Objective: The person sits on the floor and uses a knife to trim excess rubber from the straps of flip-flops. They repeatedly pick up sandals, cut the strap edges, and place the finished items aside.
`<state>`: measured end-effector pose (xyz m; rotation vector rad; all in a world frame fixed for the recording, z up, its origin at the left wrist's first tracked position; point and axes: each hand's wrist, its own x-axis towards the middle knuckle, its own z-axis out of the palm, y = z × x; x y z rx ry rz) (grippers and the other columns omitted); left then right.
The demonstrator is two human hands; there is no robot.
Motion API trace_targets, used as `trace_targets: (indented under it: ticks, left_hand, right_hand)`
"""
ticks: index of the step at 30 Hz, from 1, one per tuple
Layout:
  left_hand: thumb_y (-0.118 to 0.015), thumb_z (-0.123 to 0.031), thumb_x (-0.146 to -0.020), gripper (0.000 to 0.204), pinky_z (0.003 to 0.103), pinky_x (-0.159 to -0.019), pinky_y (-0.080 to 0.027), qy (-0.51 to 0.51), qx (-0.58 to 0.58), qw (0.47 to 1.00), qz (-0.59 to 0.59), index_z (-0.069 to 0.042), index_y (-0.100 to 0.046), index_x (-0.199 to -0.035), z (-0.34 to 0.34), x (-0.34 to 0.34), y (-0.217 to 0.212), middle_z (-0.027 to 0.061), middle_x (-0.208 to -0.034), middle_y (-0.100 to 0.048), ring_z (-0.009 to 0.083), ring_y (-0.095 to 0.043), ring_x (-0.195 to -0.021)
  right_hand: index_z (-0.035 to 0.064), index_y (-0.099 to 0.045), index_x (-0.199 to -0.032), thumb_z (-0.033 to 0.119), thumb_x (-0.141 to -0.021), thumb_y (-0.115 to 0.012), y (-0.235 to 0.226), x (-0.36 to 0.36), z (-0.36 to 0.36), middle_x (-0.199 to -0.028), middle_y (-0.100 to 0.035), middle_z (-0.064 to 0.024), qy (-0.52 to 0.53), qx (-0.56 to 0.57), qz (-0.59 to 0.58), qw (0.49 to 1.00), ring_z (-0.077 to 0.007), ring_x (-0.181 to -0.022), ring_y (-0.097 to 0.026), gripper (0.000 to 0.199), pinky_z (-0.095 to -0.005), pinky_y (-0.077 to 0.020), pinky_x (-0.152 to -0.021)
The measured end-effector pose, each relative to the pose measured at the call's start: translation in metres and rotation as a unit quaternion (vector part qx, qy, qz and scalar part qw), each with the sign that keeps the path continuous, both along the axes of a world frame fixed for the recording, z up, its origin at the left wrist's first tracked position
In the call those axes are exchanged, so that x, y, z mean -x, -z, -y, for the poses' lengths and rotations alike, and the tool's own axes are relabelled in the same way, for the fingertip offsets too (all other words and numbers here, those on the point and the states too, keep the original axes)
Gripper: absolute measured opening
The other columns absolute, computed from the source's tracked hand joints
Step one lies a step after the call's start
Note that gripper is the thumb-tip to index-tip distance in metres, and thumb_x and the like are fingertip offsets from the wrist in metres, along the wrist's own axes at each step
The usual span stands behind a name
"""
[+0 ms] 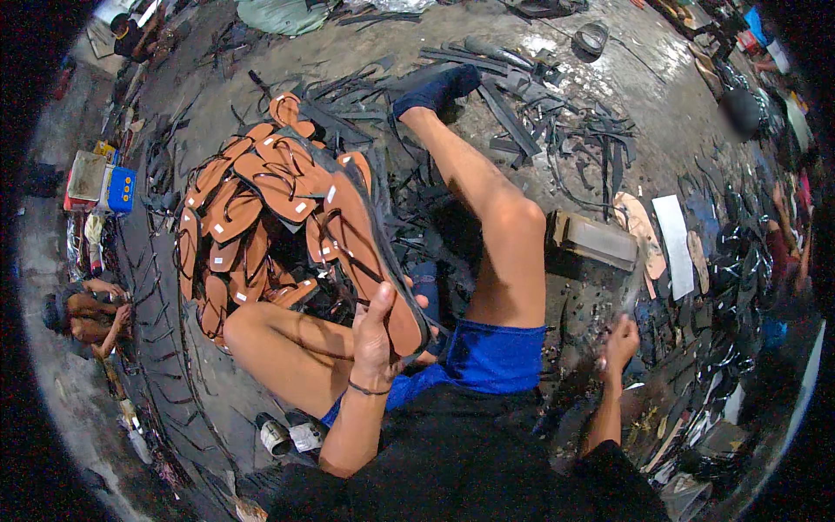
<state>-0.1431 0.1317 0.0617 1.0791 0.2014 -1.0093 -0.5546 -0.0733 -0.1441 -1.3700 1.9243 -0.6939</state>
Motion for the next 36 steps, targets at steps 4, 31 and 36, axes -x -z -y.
trace_targets:
  ticks: [4, 31, 36]
  left_hand:
    - [-0.054, -0.037, -0.093, 0.039, 0.035, -0.041, -0.056, 0.018, -0.046, 0.998, 0.047, -0.001, -0.057, -0.108, 0.004, 0.011, 0.008, 0.0122, -0.071, -0.065, 0.0235, -0.06, -0.043]
    - [-0.043, -0.034, -0.099, 0.035, 0.036, -0.06, -0.056, -0.193, -0.056, 0.977, 0.077, -0.001, -0.054, -0.105, -0.088, 0.02, 0.0, 0.011, -0.081, -0.062, 0.0213, -0.065, -0.066]
    - [-0.04, -0.036, -0.099, 0.035, 0.034, -0.063, -0.054, -0.196, -0.115, 0.97, 0.082, -0.006, -0.052, -0.11, -0.119, 0.038, 0.019, 0.0086, -0.084, -0.061, 0.0198, -0.063, -0.07]
  right_hand:
    - [0.0019, -0.054, -0.128, 0.017, -0.093, -0.049, -0.017, -0.022, 0.059, -0.105, -0.056, -0.023, -0.258, 0.408, -0.378, 0.79, -0.0344, -0.097, -0.053, 0.038, -0.0415, -0.0425, -0.084]
    - [0.0064, -0.067, -0.109, 0.013, -0.081, -0.071, -0.239, -0.197, -0.135, -0.084, -0.067, -0.0126, -0.623, -0.125, 0.145, 0.758, -0.0219, -0.062, -0.061, 0.029, -0.0315, -0.0503, -0.059]
    - [0.0065, -0.067, -0.108, 0.016, -0.081, -0.072, -0.234, -0.196, -0.146, -0.08, -0.068, -0.0126, -0.645, -0.107, 0.123, 0.747, -0.0223, -0.061, -0.063, 0.029, -0.0315, -0.0513, -0.057]
